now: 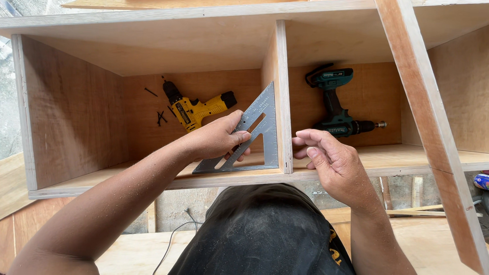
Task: The person assembles a wooden cabinet by measuring and aligning a wooden divider with a speed square, then securing it with a cordless drill and screws. They repeatedly check alignment and fit before fastening the piece in place.
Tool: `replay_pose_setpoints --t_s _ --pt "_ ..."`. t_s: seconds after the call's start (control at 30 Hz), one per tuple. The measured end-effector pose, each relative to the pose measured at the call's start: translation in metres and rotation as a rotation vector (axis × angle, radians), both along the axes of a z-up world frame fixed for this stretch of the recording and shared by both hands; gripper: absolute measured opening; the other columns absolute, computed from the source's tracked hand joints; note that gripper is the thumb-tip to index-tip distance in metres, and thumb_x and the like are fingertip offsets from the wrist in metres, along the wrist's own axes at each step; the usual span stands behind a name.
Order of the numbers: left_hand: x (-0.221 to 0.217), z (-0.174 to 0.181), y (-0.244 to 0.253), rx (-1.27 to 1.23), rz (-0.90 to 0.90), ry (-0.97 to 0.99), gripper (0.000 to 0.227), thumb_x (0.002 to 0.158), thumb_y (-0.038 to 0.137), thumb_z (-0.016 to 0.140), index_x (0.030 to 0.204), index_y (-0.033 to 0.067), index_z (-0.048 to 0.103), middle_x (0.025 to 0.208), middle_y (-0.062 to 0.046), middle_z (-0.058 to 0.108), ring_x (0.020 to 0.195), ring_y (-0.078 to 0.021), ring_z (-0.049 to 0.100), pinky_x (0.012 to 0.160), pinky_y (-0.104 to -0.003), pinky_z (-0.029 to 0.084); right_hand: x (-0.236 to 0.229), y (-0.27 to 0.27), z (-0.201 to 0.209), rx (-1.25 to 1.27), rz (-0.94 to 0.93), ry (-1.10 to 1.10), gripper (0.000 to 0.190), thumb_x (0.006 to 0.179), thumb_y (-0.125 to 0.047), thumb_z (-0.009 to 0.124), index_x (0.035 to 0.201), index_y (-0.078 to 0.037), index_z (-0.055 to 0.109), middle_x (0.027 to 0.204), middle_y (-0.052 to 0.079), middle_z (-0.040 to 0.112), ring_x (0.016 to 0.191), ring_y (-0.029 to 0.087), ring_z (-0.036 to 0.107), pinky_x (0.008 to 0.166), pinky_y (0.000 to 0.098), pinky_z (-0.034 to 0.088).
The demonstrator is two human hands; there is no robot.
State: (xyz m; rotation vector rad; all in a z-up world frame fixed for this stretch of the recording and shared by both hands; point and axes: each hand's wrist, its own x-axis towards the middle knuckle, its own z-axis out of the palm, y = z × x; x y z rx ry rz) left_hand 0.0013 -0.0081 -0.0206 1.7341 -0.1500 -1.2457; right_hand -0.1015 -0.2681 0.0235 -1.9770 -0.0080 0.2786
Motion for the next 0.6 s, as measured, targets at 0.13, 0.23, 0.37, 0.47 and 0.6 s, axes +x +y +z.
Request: replay_pose_setpoints --t_s 0.13,0.23,0.37,0.47,0.6 --pt "-0.001 -0.001 0.001 -0.013 0.004 0.006 0.028 0.108 0.017 0.047 0.131 0.0014 0.046 0.092 -0.019 0.073 0.077 -0.0224 0.075 0.067 -0.033 0.063 0.001 0.001 0.001 -0.022 0.0 0.022 0.033 0.102 -0.005 0.048 0.131 -0.007 0.064 0.11 0.011 0.078 0.091 0.018 0.074 0.072 0.0325 0.063" --pt "-0.001 -0.005 0.002 -0.027 0.006 0.002 0.027 0.107 0.017 0.047 0.13 0.0013 0.047 0.092 -0.019 0.073 0.077 -0.0228 0.075 0.068 -0.034 0.063 0.001 0.0 0.0 -0.033 0.007 0.04 0.033 0.103 -0.007 0.048 0.132 -0.007 0.063 0.11 0.012 0.078 0.091 0.018 0.075 0.072 0.0333 0.063" --pt "-0.002 -0.009 0.003 -0.038 0.013 -0.001 0.024 0.107 0.017 0.047 0.126 0.0023 0.049 0.091 -0.019 0.073 0.075 -0.0222 0.075 0.066 -0.033 0.063 0.002 0.001 0.001 -0.042 0.013 0.056 0.033 0.102 -0.007 0.048 0.132 -0.007 0.063 0.111 0.012 0.078 0.092 0.019 0.075 0.074 0.0335 0.063" --pt "-0.002 -0.01 0.004 -0.046 0.007 -0.011 0.024 0.107 0.018 0.048 0.125 0.0022 0.049 0.091 -0.018 0.074 0.075 -0.0213 0.075 0.065 -0.031 0.063 0.002 -0.001 0.0 -0.034 0.012 0.059 0.033 0.103 -0.008 0.049 0.132 -0.007 0.064 0.11 0.012 0.078 0.092 0.018 0.075 0.074 0.0338 0.063" --pt "-0.001 -0.006 0.007 -0.042 0.011 -0.008 0.024 0.107 0.017 0.049 0.125 0.0014 0.049 0.091 -0.02 0.074 0.075 -0.0226 0.075 0.065 -0.033 0.063 0.002 -0.002 0.003 -0.004 -0.005 0.079 0.033 0.103 -0.007 0.048 0.132 -0.007 0.064 0.11 0.012 0.078 0.093 0.018 0.074 0.075 0.0346 0.064"
